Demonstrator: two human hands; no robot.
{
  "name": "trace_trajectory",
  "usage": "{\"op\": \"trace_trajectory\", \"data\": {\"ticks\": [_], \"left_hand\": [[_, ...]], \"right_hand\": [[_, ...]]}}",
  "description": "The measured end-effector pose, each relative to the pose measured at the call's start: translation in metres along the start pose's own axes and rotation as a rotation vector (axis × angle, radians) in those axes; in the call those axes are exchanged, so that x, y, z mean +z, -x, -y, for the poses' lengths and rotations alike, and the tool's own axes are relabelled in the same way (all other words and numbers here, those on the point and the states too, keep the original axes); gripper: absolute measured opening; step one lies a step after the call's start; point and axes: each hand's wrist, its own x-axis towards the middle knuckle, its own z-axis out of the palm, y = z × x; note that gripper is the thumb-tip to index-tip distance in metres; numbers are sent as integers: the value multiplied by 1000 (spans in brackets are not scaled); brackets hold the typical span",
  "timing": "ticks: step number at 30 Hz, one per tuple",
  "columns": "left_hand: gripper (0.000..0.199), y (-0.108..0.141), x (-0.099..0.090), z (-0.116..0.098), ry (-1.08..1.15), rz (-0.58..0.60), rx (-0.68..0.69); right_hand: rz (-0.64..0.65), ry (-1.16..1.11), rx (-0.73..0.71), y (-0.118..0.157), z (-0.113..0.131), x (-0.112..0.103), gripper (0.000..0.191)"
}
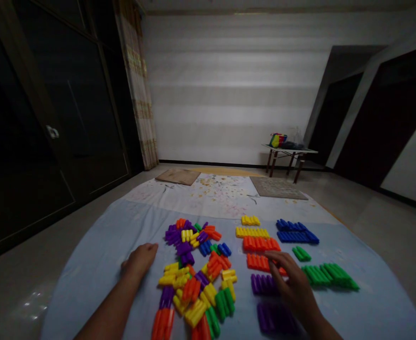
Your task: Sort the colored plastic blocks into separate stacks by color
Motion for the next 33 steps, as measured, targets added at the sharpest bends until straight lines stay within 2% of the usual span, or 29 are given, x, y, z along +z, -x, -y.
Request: {"op": "trace_trajectory", "data": {"ticks": [3,6,9,12,16,19,22,25,28,33], "left_hand": [[41,7,5,12,-97,-66,55],[48,15,16,25,-242,-102,97],[50,18,21,29,-299,-81,44],[51,18,22,28,-319,-75,19],[51,19,21,26,-342,-86,24],[51,20,22,27,-348,-103,35],[51,21,22,28,-354,-105,41],[51,20,22,28,-355,-118,42],[50,19,22,27,-341,-121,29],[51,16,22,26,-313,-87,8]], "right_hand": [[96,-56,-88,-24,27,8,20],[216,-110,-175,-62,52,38,20],[365,-138,-206,-104,70,91,20],[508,-34,-163,-134,82,156,26],[712,160,-53,-155,97,233,51],[777,256,-7,-161,103,267,70],[871,336,15,-164,104,277,66],[929,356,-13,-163,100,268,57],[979,345,-45,-159,94,247,51],[1066,278,-126,-142,87,201,45]]}}
